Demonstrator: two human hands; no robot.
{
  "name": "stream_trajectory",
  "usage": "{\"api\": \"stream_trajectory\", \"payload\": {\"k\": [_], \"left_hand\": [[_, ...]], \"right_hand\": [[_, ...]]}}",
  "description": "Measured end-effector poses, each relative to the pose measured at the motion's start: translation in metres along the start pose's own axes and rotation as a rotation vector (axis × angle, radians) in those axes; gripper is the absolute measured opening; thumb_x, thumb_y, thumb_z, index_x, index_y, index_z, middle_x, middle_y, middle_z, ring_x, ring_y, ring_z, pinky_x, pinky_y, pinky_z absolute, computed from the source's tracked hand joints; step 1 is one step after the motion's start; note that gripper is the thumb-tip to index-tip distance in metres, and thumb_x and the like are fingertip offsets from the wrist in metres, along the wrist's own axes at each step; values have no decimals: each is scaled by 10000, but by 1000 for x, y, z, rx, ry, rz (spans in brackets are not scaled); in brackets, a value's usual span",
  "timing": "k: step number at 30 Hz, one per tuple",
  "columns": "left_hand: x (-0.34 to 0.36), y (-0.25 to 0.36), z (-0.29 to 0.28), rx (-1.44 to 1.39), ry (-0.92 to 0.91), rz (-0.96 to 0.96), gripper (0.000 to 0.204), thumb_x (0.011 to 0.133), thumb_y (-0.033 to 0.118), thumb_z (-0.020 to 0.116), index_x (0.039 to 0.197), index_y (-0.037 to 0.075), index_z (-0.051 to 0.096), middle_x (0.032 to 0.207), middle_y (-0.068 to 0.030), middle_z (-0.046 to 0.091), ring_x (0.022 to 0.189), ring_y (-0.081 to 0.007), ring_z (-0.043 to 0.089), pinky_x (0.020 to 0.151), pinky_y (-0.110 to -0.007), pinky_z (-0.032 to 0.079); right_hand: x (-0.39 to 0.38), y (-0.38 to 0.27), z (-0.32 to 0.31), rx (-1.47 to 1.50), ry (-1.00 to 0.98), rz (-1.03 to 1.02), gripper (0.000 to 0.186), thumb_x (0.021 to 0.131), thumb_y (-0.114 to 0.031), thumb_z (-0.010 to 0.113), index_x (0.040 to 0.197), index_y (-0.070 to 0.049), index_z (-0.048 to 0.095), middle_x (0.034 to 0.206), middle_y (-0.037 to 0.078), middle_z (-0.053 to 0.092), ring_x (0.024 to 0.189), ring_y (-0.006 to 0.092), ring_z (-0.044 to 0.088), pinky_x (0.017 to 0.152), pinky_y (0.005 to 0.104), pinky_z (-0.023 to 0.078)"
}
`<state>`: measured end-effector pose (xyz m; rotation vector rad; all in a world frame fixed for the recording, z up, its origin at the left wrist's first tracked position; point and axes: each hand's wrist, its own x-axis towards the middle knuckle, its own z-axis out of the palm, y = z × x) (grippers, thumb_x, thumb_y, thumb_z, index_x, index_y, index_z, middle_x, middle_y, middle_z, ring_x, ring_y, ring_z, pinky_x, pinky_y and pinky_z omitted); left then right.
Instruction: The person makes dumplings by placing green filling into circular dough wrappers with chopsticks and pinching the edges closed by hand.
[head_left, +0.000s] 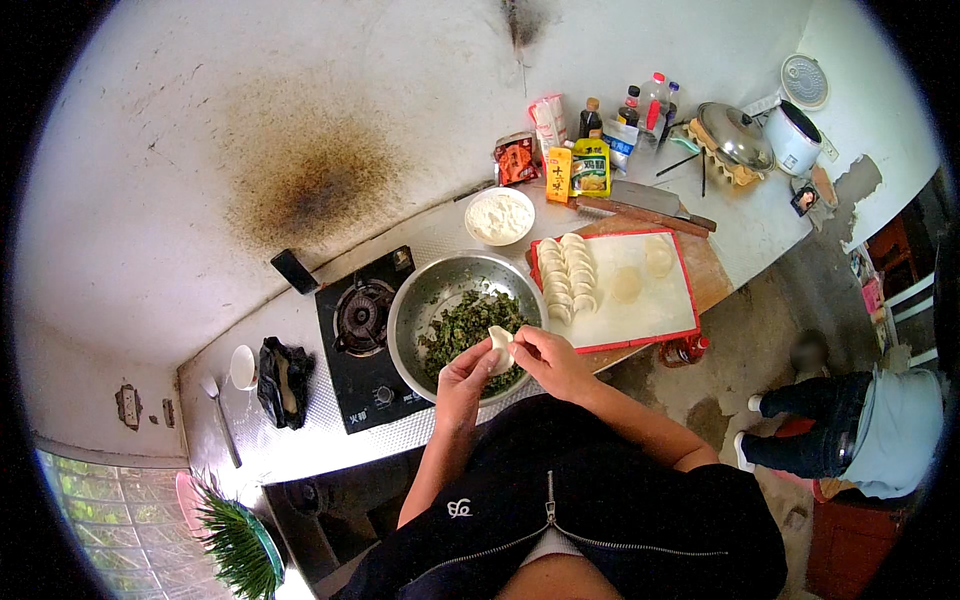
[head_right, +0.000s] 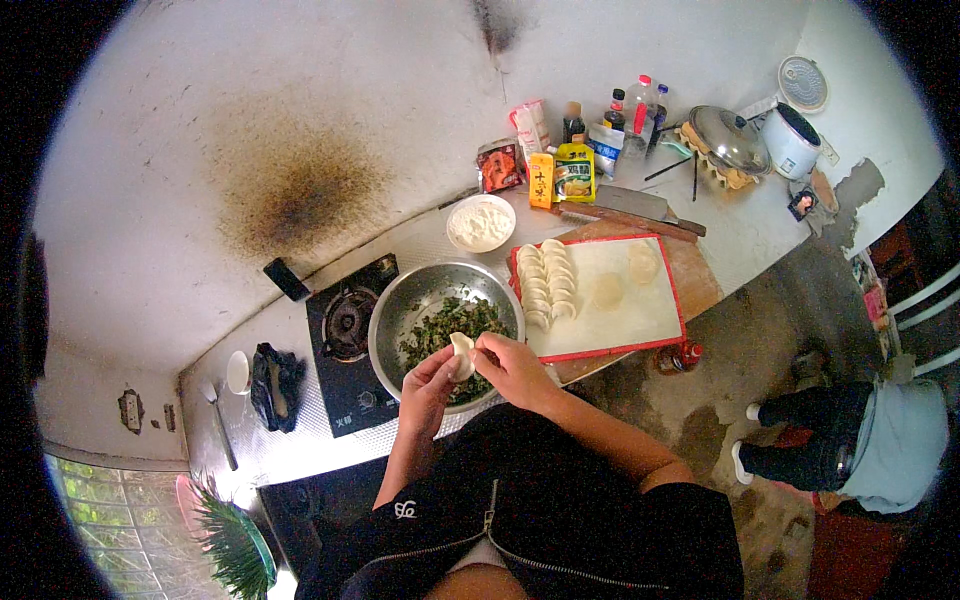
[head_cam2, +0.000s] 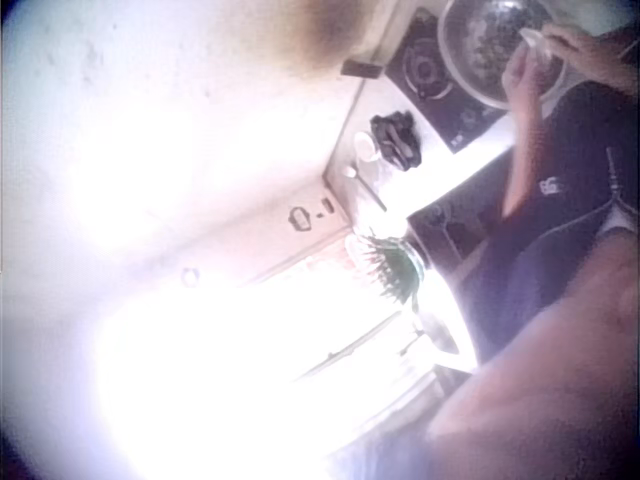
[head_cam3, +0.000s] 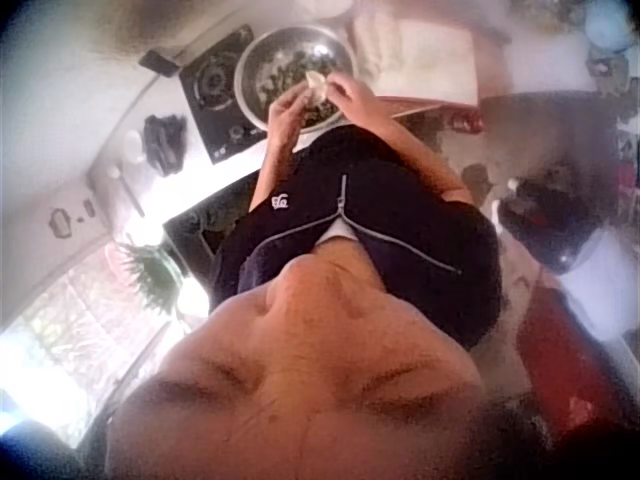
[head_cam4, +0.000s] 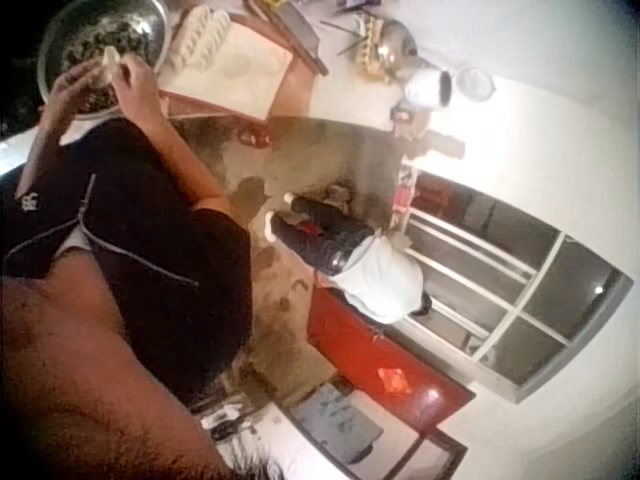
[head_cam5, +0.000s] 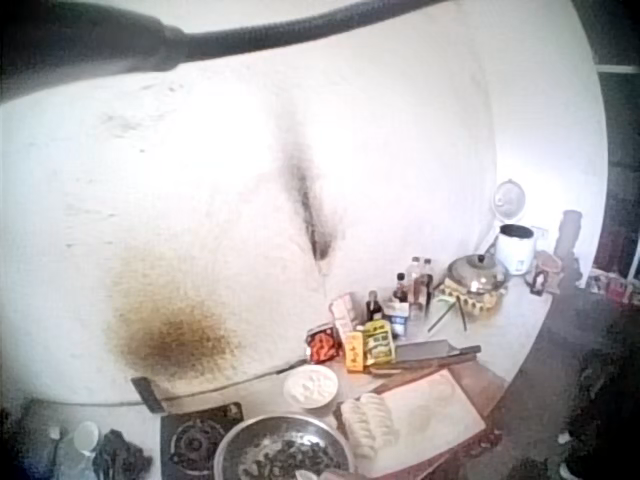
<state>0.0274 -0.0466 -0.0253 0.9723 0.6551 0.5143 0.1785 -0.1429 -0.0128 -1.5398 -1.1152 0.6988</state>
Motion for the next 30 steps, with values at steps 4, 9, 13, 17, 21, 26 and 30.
{"api": "stream_trajectory", "payload": {"k": [4, 9, 13, 17, 21, 26, 30], "left_hand": [[-2, 3, 2, 22, 7, -41, 329, 931, 93, 606, 1231, -37, 566, 1111, -101, 654, 978, -172, 637, 868, -300, 511], [0, 1, 1, -117, 2, -42, 290, 934, 75, 592, 1201, -31, 554, 1111, -85, 634, 984, -172, 630, 867, -305, 515], [0, -1, -3, -101, -2, -54, 258, 935, 70, 587, 1172, -26, 558, 1111, -83, 626, 1003, -175, 624, 878, -307, 510], [0, -2, -4, -85, -29, -51, 252, 935, 73, 587, 1165, -24, 558, 1117, -90, 624, 1010, -177, 621, 889, -312, 505], [-1, 0, -1, -111, -34, -36, 238, 931, 75, 593, 1151, -11, 561, 1110, -94, 629, 999, -179, 625, 882, -321, 509], [-2, 7, 8, -170, 0, 7, 182, 918, 68, 620, 1086, 15, 573, 1033, -76, 655, 919, -155, 640, 830, -288, 520], [0, 1, 2, -200, 13, 8, 194, 915, 49, 617, 1097, 20, 556, 1040, -93, 655, 922, -171, 646, 826, -302, 534]], "right_hand": [[0, 3, 2, 72, 15, 33, 285, 963, -271, 553, 872, -1, 554, 671, 94, 531, 588, 162, 481, 558, 328, 404], [0, 17, 3, 107, -56, 162, 326, 981, -296, 512, 863, 5, 554, 690, 111, 530, 595, 179, 477, 585, 344, 409], [-1, 0, 2, 26, -60, 79, 316, 979, -285, 513, 869, 9, 546, 696, 124, 518, 608, 201, 487, 589, 355, 408], [-2, 0, 0, -25, -43, 4, 306, 982, -276, 503, 879, 9, 546, 706, 125, 517, 617, 214, 505, 591, 360, 409], [-3, 8, 0, 79, -69, 81, 303, 983, -277, 498, 880, 3, 550, 705, 115, 517, 617, 205, 507, 583, 357, 408], [-4, 2, 1, 78, -84, 125, 310, 978, -289, 506, 867, -3, 544, 704, 107, 515, 613, 187, 493, 571, 345, 394], [-3, 4, 1, 18, -63, 40, 314, 975, -295, 513, 861, -4, 544, 710, 102, 514, 616, 176, 484, 573, 342, 388]]}}
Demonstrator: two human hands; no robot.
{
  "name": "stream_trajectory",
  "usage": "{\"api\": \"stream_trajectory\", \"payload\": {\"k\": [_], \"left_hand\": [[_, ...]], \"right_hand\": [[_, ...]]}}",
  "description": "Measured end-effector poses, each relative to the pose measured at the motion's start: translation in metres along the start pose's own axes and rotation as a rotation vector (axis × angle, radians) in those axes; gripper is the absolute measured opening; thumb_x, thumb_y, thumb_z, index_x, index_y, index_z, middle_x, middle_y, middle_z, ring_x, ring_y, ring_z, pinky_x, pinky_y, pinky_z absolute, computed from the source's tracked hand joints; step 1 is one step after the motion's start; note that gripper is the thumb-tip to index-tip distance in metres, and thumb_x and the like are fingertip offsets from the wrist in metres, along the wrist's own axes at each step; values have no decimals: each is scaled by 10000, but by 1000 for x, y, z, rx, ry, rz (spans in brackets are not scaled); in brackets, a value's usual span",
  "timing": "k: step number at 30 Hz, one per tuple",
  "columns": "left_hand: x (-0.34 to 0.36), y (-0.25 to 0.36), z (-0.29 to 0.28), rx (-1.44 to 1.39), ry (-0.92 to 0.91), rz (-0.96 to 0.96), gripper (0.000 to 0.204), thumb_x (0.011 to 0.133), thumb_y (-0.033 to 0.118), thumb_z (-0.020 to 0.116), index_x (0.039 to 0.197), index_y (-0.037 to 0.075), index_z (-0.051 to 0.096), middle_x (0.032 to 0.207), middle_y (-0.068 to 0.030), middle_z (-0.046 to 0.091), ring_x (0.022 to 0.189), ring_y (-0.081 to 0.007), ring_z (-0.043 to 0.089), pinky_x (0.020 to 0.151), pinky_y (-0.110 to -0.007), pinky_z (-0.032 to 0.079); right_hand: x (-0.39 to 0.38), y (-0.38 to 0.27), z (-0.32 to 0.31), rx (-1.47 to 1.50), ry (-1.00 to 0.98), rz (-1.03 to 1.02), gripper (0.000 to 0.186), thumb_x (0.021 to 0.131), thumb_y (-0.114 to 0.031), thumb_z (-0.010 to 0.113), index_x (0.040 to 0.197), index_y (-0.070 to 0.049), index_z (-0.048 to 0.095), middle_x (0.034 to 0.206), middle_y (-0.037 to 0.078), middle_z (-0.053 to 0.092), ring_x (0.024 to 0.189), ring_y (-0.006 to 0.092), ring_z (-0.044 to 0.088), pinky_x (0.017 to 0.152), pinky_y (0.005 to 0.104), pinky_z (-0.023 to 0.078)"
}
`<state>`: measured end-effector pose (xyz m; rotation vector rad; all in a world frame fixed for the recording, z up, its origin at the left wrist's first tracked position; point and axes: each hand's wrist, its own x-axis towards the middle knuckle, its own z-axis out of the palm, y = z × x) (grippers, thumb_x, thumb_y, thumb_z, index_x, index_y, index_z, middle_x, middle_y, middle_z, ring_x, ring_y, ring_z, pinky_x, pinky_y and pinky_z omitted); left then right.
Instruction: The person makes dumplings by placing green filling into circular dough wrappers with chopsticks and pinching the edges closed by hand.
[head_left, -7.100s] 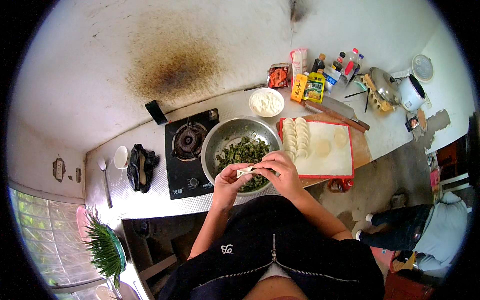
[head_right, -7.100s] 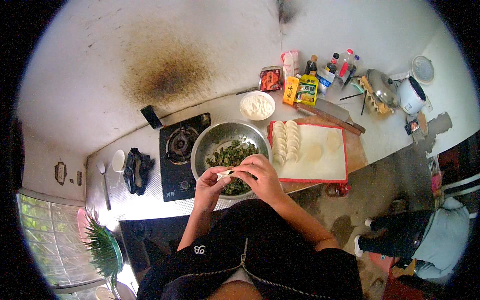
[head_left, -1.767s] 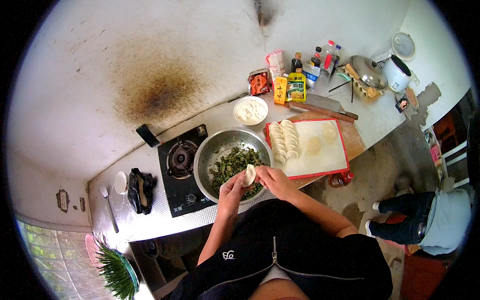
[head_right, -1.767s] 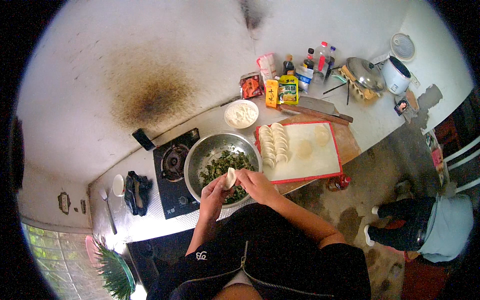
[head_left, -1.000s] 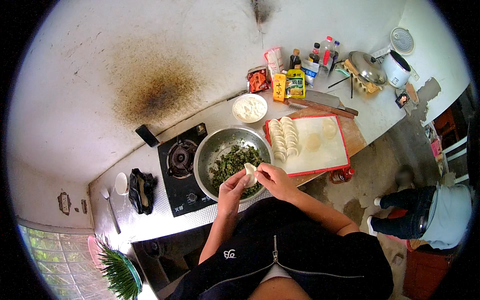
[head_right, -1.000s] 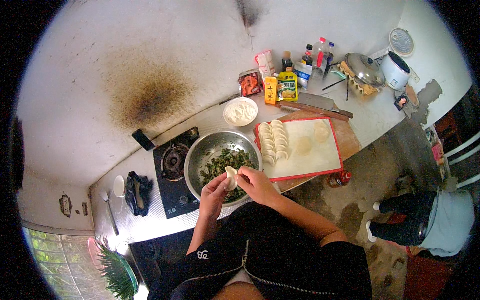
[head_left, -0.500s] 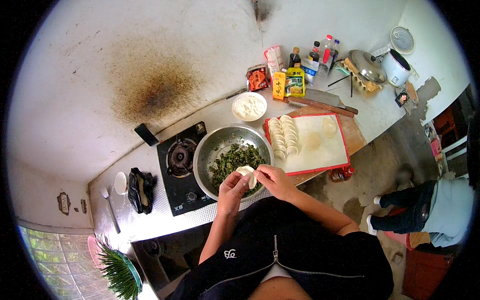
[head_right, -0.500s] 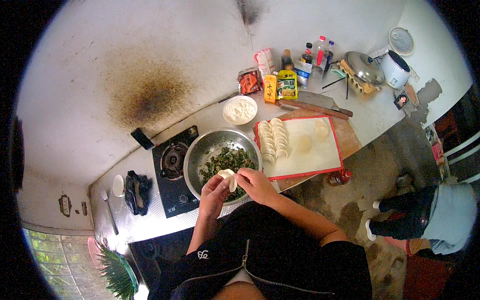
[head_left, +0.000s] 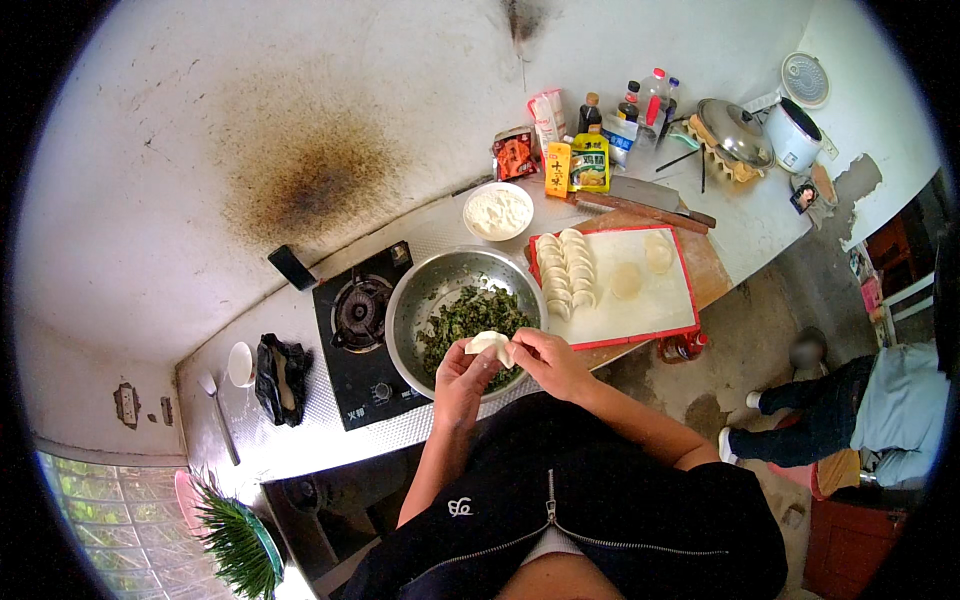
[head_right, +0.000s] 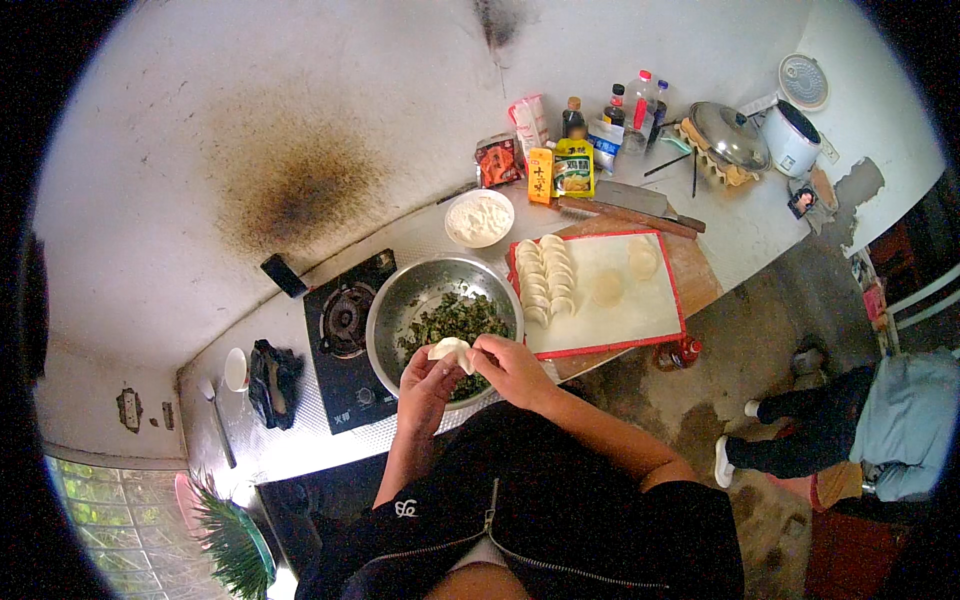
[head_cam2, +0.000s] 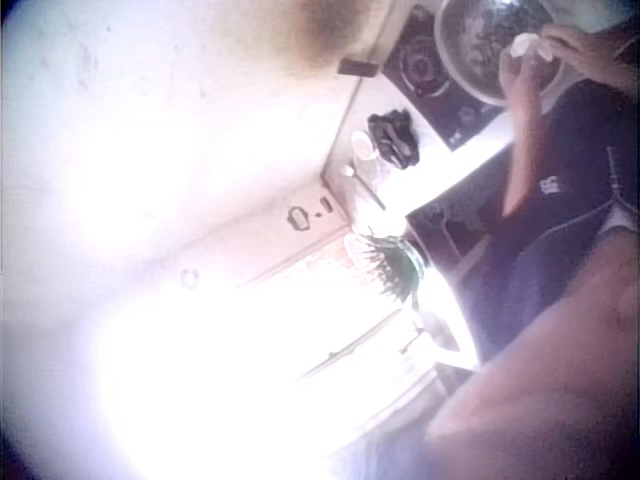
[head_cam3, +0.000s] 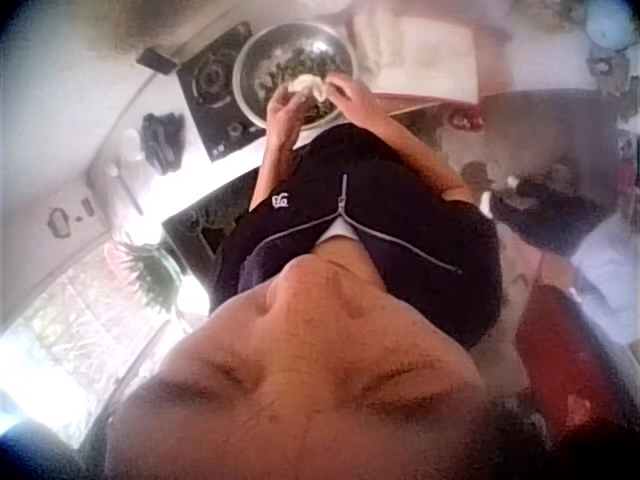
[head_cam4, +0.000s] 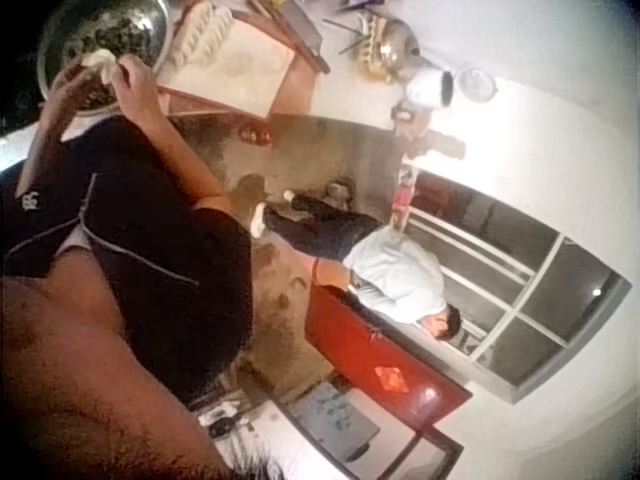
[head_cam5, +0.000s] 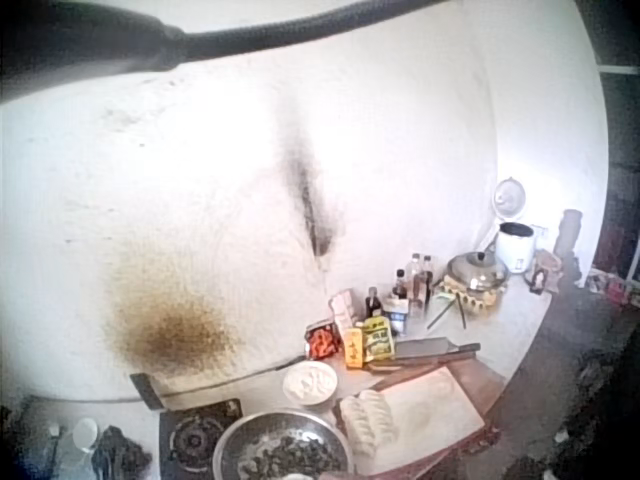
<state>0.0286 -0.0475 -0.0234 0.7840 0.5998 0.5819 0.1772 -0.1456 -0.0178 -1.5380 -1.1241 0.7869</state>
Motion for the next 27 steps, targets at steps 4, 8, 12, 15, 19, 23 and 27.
{"api": "stream_trajectory", "payload": {"k": [4, 8, 12, 15, 19, 23, 27], "left_hand": [[0, -2, -1, 5, -12, 3, 210, 924, 41, 593, 1127, 23, 544, 1064, -102, 642, 933, -189, 649, 825, -313, 547], [0, 1, 4, -9, 17, 10, 200, 916, 35, 610, 1100, 20, 535, 1046, -100, 650, 931, -179, 649, 834, -313, 545], [3, 0, 3, -17, 65, 40, 207, 912, 20, 608, 1101, 13, 524, 1049, -108, 648, 938, -187, 649, 844, -310, 547], [3, 1, 2, -23, 77, 50, 210, 910, 10, 605, 1101, 9, 517, 1050, -114, 646, 942, -188, 650, 850, -309, 548], [4, -1, -1, -13, 53, 58, 213, 917, 16, 593, 1118, 4, 524, 1079, -115, 633, 967, -193, 644, 862, -308, 542], [2, 4, 4, 4, 83, 48, 230, 914, 15, 596, 1132, 2, 521, 1096, -114, 627, 981, -188, 637, 875, -306, 538], [2, 5, 7, -6, 75, 80, 247, 913, 13, 598, 1147, -3, 523, 1089, -104, 631, 969, -176, 635, 870, -297, 537]], "right_hand": [[0, 2, -1, 20, 12, -41, 306, 975, -292, 511, 875, -5, 554, 712, 92, 514, 632, 162, 483, 584, 332, 394], [0, 7, 1, 208, -4, 94, 310, 985, -296, 497, 883, -13, 569, 715, 68, 526, 648, 133, 484, 595, 312, 399], [0, 15, 6, 330, -6, 101, 319, 992, -303, 489, 877, -18, 574, 719, 52, 532, 641, 113, 479, 589, 301, 403], [2, 9, 2, 110, -64, 94, 307, 989, -293, 493, 891, -12, 569, 721, 60, 534, 630, 121, 482, 578, 305, 405], [3, 3, 2, 35, 21, 1, 308, 981, -286, 506, 880, -3, 574, 721, 66, 546, 628, 128, 491, 571, 311, 405], [5, 6, 1, 70, 15, 1, 295, 972, -265, 527, 858, 2, 583, 714, 67, 548, 633, 134, 502, 577, 308, 413], [4, 13, 6, 247, -8, 110, 236, 977, -225, 535, 897, -11, 597, 734, 12, 535, 666, 102, 490, 604, 271, 414]]}}
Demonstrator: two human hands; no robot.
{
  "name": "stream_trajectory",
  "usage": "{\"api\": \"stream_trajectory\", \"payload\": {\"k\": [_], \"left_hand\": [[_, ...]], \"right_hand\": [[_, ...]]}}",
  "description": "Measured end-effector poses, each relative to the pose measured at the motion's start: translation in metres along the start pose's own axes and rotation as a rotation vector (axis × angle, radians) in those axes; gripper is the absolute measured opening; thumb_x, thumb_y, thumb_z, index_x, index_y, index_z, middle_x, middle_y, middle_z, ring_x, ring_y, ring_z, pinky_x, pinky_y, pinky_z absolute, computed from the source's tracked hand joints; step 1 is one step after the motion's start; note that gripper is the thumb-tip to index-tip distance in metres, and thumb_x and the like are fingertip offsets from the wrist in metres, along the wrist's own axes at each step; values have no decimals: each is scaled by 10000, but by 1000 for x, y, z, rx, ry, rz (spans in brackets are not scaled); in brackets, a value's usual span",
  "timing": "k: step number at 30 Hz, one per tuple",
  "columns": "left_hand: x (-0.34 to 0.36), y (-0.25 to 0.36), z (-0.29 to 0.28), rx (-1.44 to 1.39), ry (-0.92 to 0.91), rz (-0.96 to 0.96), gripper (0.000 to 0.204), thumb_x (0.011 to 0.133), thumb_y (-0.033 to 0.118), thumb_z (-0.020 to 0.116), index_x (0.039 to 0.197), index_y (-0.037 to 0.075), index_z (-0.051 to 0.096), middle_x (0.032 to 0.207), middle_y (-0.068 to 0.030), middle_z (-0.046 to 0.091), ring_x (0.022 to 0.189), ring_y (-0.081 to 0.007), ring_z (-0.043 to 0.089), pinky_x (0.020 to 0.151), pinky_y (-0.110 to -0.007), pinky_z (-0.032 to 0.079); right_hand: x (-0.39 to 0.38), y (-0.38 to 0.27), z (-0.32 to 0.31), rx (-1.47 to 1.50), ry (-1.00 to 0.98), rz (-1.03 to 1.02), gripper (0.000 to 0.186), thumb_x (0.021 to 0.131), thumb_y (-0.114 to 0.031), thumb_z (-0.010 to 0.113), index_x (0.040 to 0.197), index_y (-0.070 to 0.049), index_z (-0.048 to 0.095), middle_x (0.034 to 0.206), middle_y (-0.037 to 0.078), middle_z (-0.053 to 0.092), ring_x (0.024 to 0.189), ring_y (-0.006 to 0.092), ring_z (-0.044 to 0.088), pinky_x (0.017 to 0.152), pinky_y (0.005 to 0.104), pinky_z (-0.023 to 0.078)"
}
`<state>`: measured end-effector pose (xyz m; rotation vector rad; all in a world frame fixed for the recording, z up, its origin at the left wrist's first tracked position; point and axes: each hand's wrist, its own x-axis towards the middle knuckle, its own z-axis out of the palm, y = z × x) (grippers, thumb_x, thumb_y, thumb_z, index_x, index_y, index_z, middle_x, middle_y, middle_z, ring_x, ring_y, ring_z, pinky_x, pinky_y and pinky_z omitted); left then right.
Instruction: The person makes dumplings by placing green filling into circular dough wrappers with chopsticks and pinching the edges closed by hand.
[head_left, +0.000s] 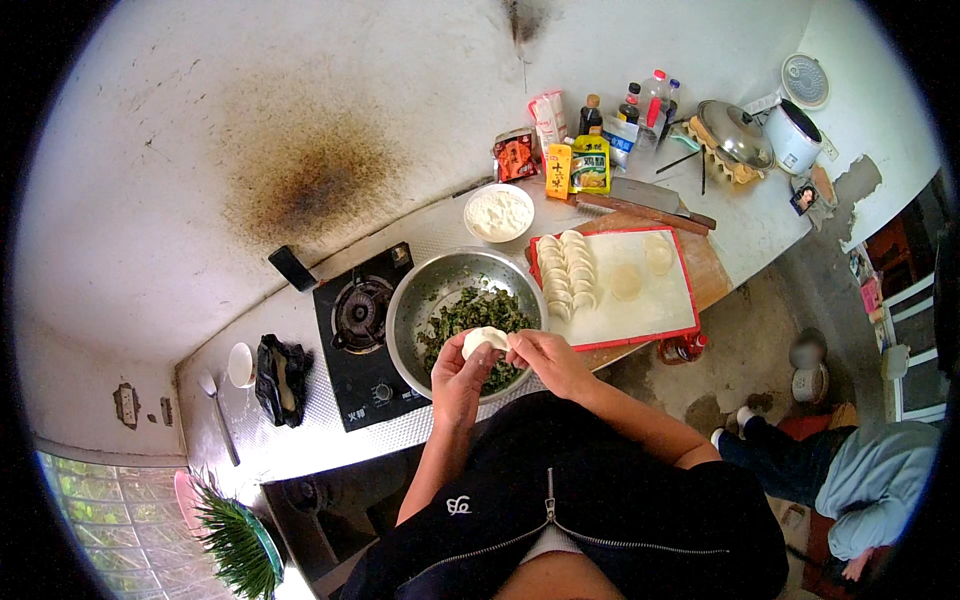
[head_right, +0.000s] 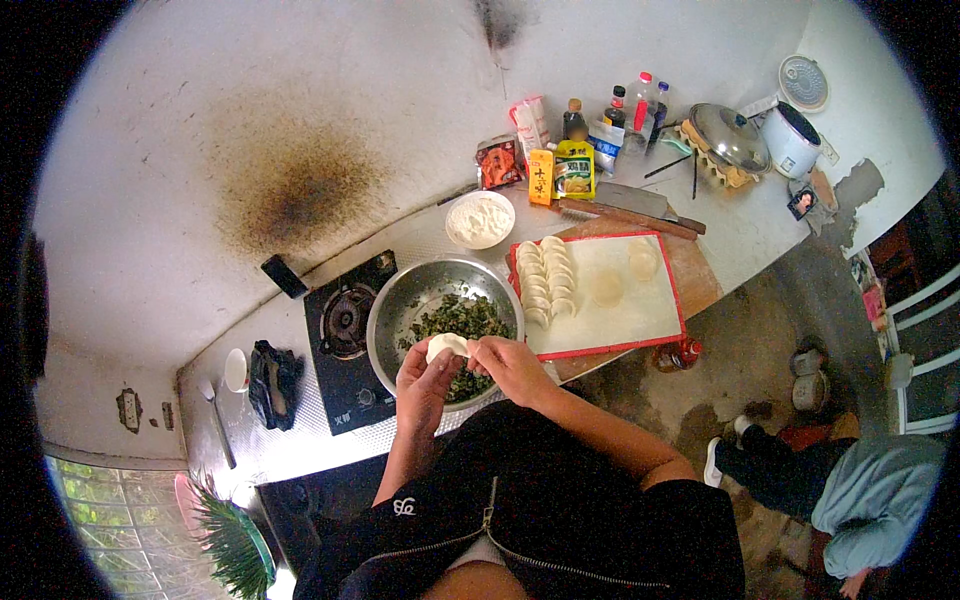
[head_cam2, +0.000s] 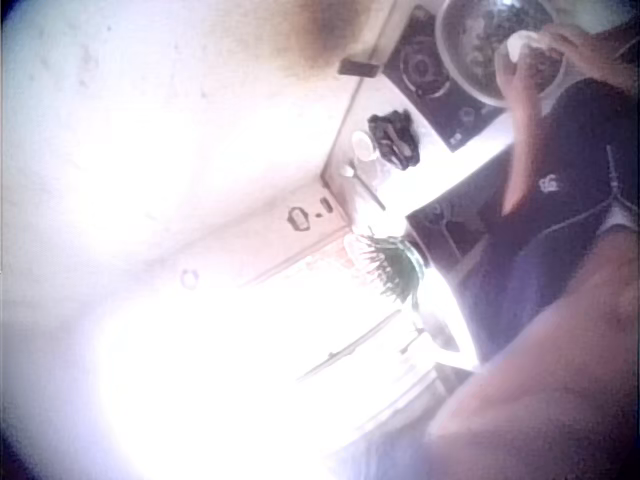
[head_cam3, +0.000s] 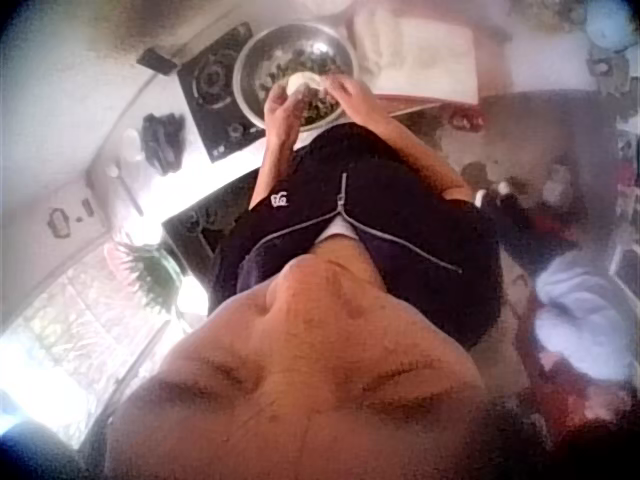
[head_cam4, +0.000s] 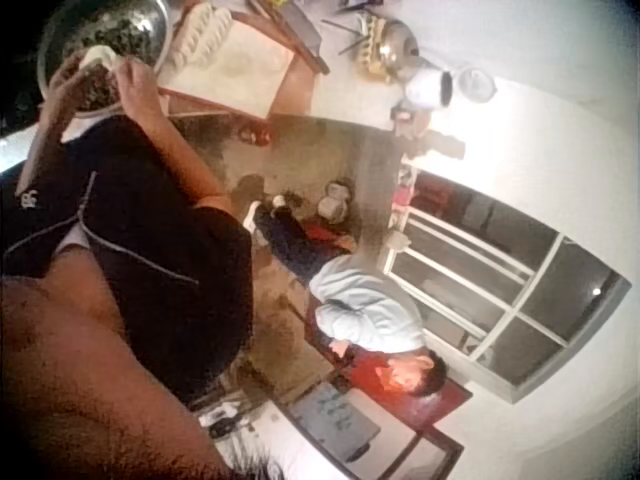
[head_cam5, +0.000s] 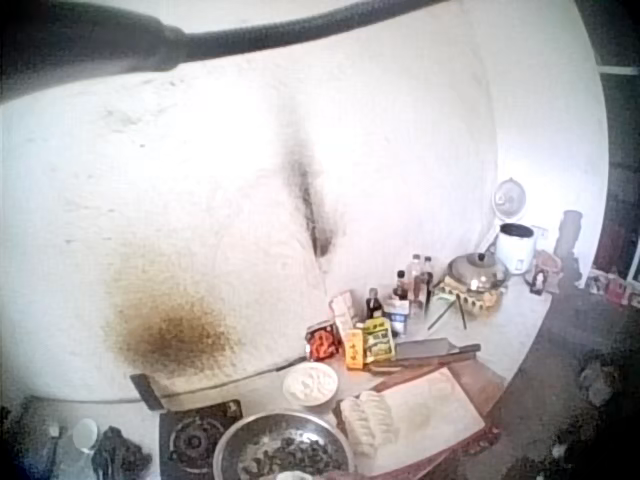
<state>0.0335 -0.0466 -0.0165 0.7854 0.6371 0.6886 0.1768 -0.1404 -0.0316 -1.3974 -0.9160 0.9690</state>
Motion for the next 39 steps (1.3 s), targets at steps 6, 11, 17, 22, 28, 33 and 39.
{"api": "stream_trajectory", "payload": {"k": [6, 11, 17, 22, 28, 33, 39], "left_hand": [[-1, -1, -2, 39, -22, 33, 234, 914, 16, 601, 1139, -10, 540, 1084, -100, 635, 972, -166, 627, 882, -291, 515], [-1, 0, -2, 36, -19, 31, 238, 909, 11, 607, 1138, -11, 545, 1070, -97, 641, 968, -158, 625, 888, -289, 506], [1, -3, -6, 90, -44, 46, 223, 888, -2, 635, 1102, -5, 575, 1050, -87, 655, 953, -148, 628, 873, -276, 503], [1, -6, -8, 275, -79, 52, 198, 877, -12, 643, 1069, 6, 597, 1018, -76, 662, 929, -151, 636, 871, -289, 513], [1, -7, -7, 322, -118, 23, 212, 875, 5, 655, 1080, -11, 601, 1017, -73, 664, 931, -142, 636, 861, -285, 512], [2, -3, -7, 347, -109, 42, 220, 882, 42, 664, 1083, -24, 604, 1012, -81, 671, 906, -143, 648, 808, -271, 526], [-5, 8, 4, 699, -24, 155, 256, 869, 120, 705, 1067, -34, 654, 940, -73, 694, 786, -113, 637, 698, -232, 508]], "right_hand": [[0, -15, 0, -224, 83, -157, 233, 969, -211, 552, 879, -4, 611, 762, 32, 589, 691, 113, 540, 616, 272, 431], [1, -10, -6, -227, 35, -126, 221, 952, -216, 582, 953, -2, 633, 816, 43, 615, 689, 131, 544, 615, 281, 436], [3, -18, 1, -113, 182, -167, 206, 931, -192, 615, 982, 3, 653, 895, 69, 631, 787, 138, 588, 693, 275, 473], [5, -18, -4, -85, 149, -214, 192, 913, -180, 636, 975, 2, 649, 924, 81, 625, 858, 161, 609, 753, 284, 491], [5, -15, -3, -301, 172, -234, 139, 886, -140, 639, 900, -3, 619, 888, 109, 609, 834, 241, 593, 732, 345, 471], [7, -12, -8, -427, 130, -348, 190, 874, -124, 637, 1019, -8, 597, 943, 134, 607, 917, 300, 596, 802, 373, 477], [3, -16, -1, -489, -56, -269, 548, 823, -60, 638, 1337, -27, 450, 1256, 178, 567, 1170, 323, 560, 998, 381, 447]]}}
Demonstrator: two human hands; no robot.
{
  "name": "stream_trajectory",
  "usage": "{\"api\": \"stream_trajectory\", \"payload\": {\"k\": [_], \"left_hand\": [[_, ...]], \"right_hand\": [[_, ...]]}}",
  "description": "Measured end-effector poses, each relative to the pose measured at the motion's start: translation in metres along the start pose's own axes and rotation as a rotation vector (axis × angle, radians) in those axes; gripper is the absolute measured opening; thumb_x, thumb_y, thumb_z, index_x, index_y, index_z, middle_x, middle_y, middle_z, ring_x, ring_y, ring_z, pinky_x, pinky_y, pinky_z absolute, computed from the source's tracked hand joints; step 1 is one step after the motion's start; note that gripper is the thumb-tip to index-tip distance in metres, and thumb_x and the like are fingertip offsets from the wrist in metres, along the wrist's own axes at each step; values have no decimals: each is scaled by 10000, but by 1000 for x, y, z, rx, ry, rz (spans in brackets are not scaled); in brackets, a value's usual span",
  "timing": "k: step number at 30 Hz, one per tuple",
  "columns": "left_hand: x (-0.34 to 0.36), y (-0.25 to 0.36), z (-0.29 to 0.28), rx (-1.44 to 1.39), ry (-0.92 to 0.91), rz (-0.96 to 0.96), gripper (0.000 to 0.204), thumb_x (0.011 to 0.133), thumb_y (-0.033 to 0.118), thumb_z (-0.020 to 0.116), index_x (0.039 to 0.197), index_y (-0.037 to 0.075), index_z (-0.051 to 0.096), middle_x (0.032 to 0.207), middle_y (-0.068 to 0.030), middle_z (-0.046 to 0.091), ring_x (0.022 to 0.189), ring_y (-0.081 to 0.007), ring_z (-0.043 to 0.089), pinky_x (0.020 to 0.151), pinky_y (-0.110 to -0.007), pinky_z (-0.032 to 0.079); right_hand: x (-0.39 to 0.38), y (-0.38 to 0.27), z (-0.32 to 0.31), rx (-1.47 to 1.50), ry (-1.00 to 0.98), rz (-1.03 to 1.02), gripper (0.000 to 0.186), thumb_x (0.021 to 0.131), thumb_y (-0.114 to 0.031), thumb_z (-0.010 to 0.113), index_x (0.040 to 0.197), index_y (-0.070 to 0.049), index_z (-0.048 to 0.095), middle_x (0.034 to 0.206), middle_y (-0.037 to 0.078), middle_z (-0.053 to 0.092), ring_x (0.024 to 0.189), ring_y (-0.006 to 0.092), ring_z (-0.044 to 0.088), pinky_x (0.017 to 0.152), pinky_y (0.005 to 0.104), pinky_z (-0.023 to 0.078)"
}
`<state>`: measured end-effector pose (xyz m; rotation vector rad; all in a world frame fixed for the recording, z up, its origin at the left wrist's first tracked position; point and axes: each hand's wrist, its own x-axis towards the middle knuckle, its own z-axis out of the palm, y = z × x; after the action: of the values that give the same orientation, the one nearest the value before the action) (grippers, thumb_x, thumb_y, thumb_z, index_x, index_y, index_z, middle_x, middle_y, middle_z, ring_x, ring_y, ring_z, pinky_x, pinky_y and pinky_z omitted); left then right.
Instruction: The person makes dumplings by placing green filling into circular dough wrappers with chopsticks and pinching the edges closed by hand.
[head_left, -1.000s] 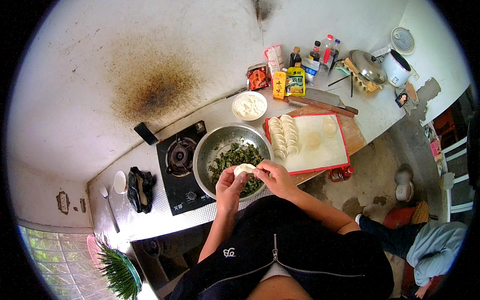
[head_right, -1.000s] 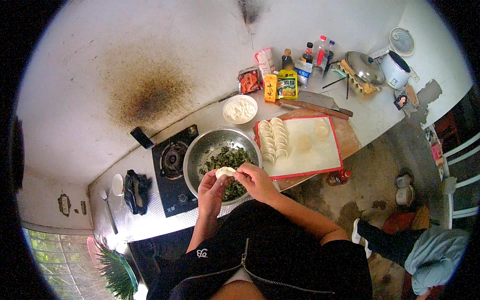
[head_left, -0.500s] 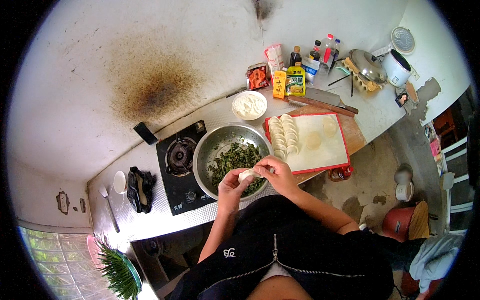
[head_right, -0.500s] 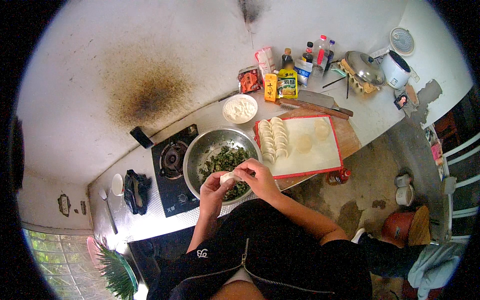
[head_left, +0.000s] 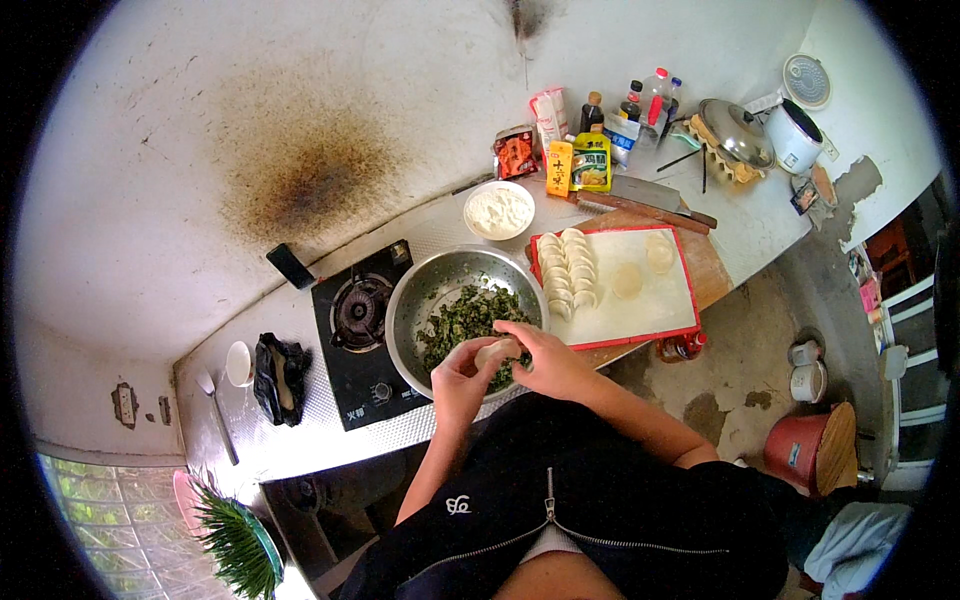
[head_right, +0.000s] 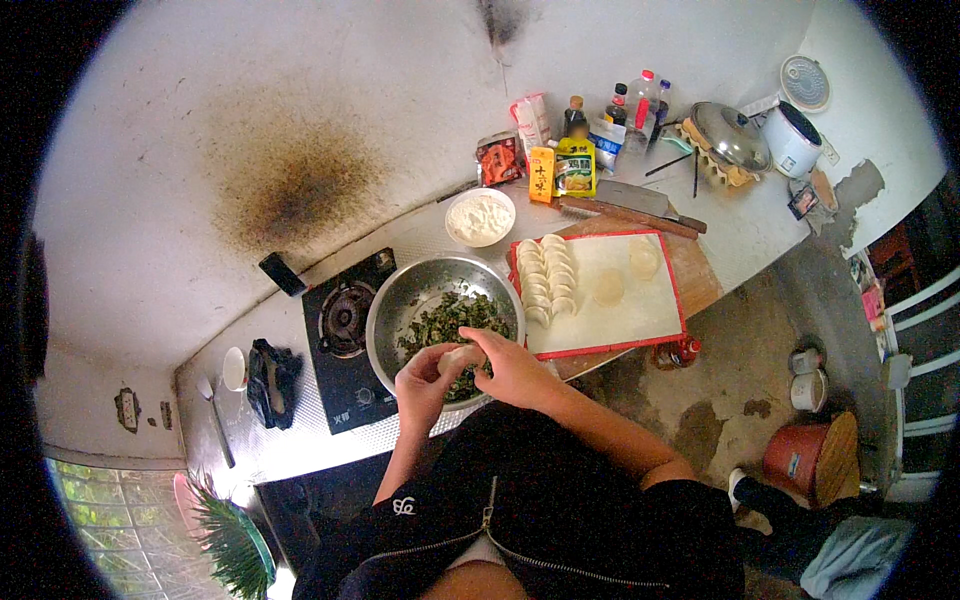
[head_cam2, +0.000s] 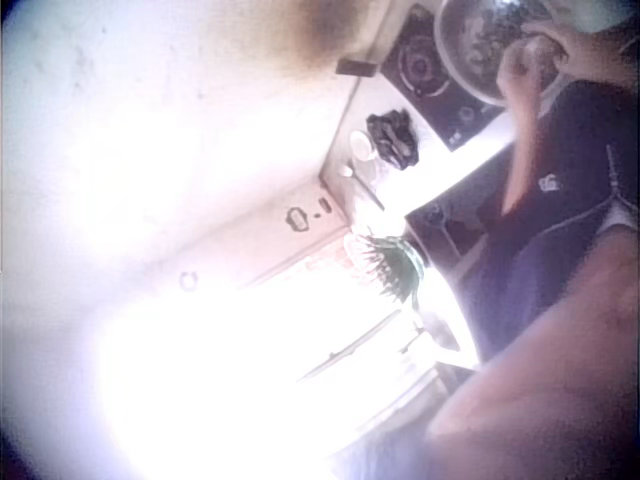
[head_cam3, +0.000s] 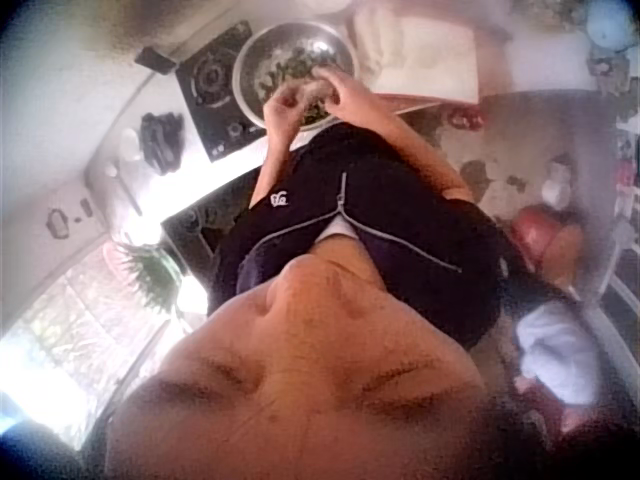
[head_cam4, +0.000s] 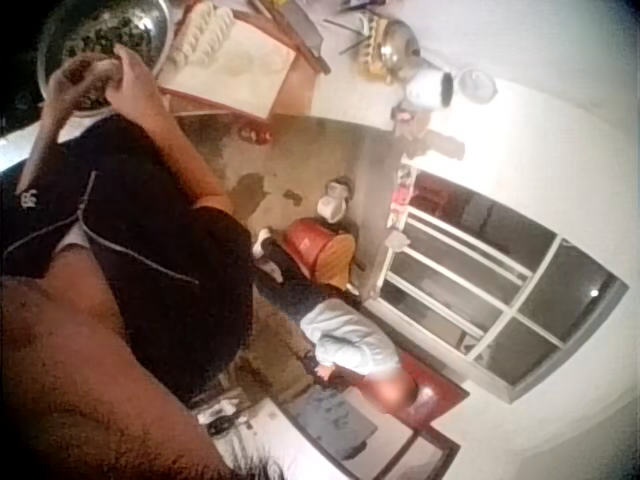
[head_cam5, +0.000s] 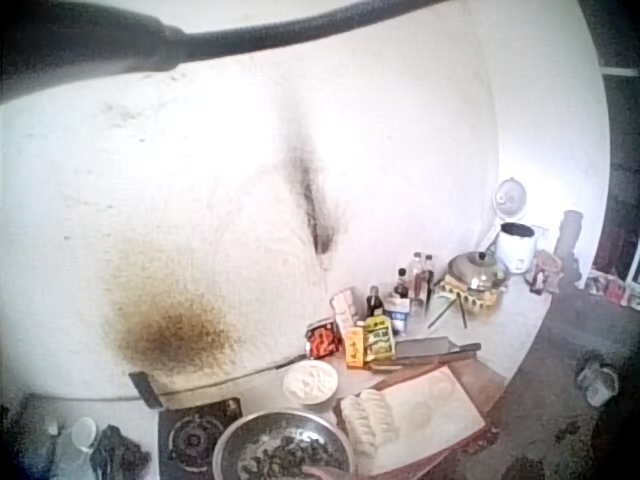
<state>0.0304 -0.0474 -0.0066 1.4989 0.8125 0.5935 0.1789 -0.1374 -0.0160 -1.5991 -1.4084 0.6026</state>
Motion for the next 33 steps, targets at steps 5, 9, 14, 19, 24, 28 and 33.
{"api": "stream_trajectory", "payload": {"k": [5, 9, 14, 19, 24, 28, 33], "left_hand": [[-6, 5, 9, 514, 72, 160, 202, 840, 141, 733, 1001, 20, 715, 930, -79, 703, 739, -105, 627, 573, -227, 487], [5, -22, 4, 359, 160, 340, 294, 924, 245, 634, 1091, 5, 663, 1065, -112, 668, 888, -165, 639, 739, -273, 504], [27, -11, 18, -579, 40, -273, 487, 1033, 389, 371, 1150, -41, 568, 1061, -114, 637, 1007, -207, 622, 914, -313, 482], [46, -38, 45, -1056, 69, -332, 513, 1029, 417, 314, 1091, -38, 543, 1092, -158, 570, 1063, -320, 569, 985, -438, 456], [51, -41, 55, -998, 70, -305, 485, 1007, 444, 388, 1096, -9, 538, 1093, -141, 568, 1064, -308, 565, 964, -428, 463], [42, -36, 49, -881, 33, -294, 447, 994, 445, 437, 1148, 35, 530, 1178, -116, 549, 1139, -292, 519, 1003, -412, 411], [36, -47, 33, -848, 113, -194, 418, 987, 422, 474, 1167, 49, 535, 1248, -98, 516, 1198, -268, 461, 1060, -415, 357]], "right_hand": [[0, 14, 11, -97, -9, 15, 427, 800, -40, 631, 1221, -43, 564, 1142, 166, 629, 1046, 338, 612, 890, 408, 498], [1, 16, 9, -209, -26, -47, 334, 802, -45, 603, 1136, -35, 600, 1051, 145, 645, 984, 325, 625, 850, 415, 506], [10, 11, 21, -348, 28, -194, 331, 830, -60, 545, 1155, -20, 589, 1082, 140, 611, 1006, 311, 604, 864, 397, 501], [11, 5, 34, -386, 124, -208, 382, 865, -84, 503, 1237, -6, 528, 1200, 157, 554, 1065, 323, 576, 903, 402, 485], [4, 19, 25, -250, 145, -104, 380, 835, -42, 537, 1215, -46, 551, 1183, 157, 584, 1087, 326, 576, 868, 415, 497], [-2, 35, 0, -53, 227, 72, 325, 787, -7, 600, 1105, -68, 623, 1099, 153, 626, 1082, 316, 578, 871, 425, 480], [-31, 110, -32, -362, 462, 288, 286, 763, -56, 662, 1049, -48, 662, 1021, 184, 615, 983, 357, 577, 873, 432, 459]]}}
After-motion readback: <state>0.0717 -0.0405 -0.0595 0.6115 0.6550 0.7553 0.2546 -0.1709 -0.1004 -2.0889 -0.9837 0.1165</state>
